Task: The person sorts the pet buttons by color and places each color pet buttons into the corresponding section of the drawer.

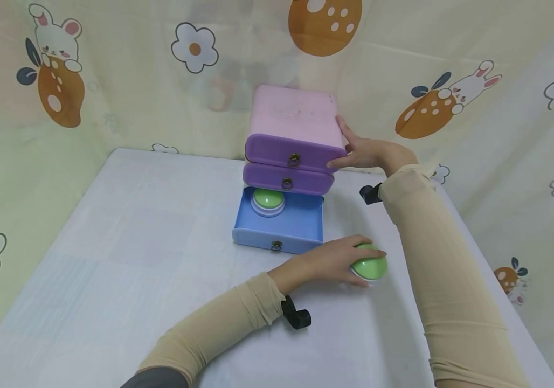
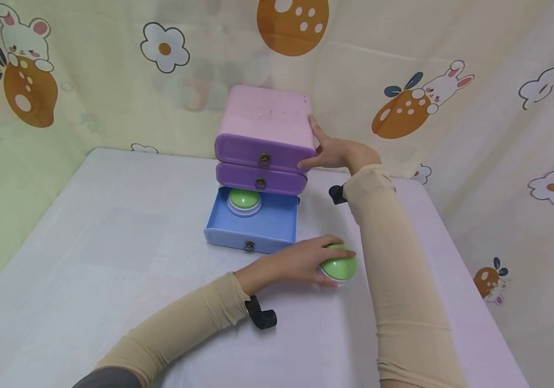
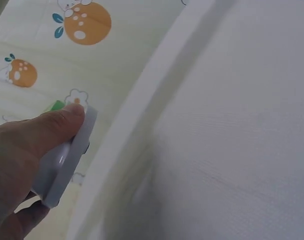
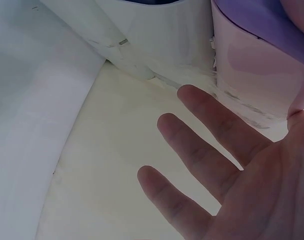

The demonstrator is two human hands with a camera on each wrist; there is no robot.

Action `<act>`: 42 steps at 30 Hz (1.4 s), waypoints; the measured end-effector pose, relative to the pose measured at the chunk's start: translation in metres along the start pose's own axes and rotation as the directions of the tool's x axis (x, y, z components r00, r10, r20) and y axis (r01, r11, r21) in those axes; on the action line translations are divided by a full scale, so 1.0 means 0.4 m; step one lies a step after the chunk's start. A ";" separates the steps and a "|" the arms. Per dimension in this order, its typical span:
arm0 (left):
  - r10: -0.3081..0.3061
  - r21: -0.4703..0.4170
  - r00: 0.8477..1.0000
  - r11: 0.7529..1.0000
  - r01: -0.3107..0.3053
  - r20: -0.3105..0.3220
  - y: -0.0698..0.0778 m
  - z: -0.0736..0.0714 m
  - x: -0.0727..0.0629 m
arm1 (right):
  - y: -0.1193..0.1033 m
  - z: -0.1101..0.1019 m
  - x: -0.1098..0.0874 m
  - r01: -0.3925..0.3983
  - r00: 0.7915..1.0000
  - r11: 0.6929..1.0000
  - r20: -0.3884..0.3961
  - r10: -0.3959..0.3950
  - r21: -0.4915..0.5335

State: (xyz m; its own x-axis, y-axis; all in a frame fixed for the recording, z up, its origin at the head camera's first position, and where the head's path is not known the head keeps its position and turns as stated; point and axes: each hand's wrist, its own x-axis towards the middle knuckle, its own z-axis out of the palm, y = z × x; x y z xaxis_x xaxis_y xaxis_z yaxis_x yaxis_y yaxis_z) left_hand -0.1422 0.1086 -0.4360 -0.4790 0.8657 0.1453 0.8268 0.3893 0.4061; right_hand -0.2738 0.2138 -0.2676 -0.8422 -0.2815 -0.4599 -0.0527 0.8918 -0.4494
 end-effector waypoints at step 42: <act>-0.141 -0.031 0.980 0.990 0.138 -0.143 -0.072 -0.106 -0.044 | 0.013 0.000 0.018 0.041 0.999 0.999 0.022 -0.042 0.030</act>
State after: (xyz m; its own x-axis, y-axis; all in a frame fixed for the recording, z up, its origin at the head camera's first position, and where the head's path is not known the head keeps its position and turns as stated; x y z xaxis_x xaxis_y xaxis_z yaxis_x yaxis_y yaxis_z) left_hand -0.1703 0.0687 -0.4119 -0.6280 0.7482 0.2142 0.7433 0.4950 0.4500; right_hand -0.2801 0.2163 -0.2729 -0.8269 -0.3265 -0.4578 -0.0711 0.8683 -0.4909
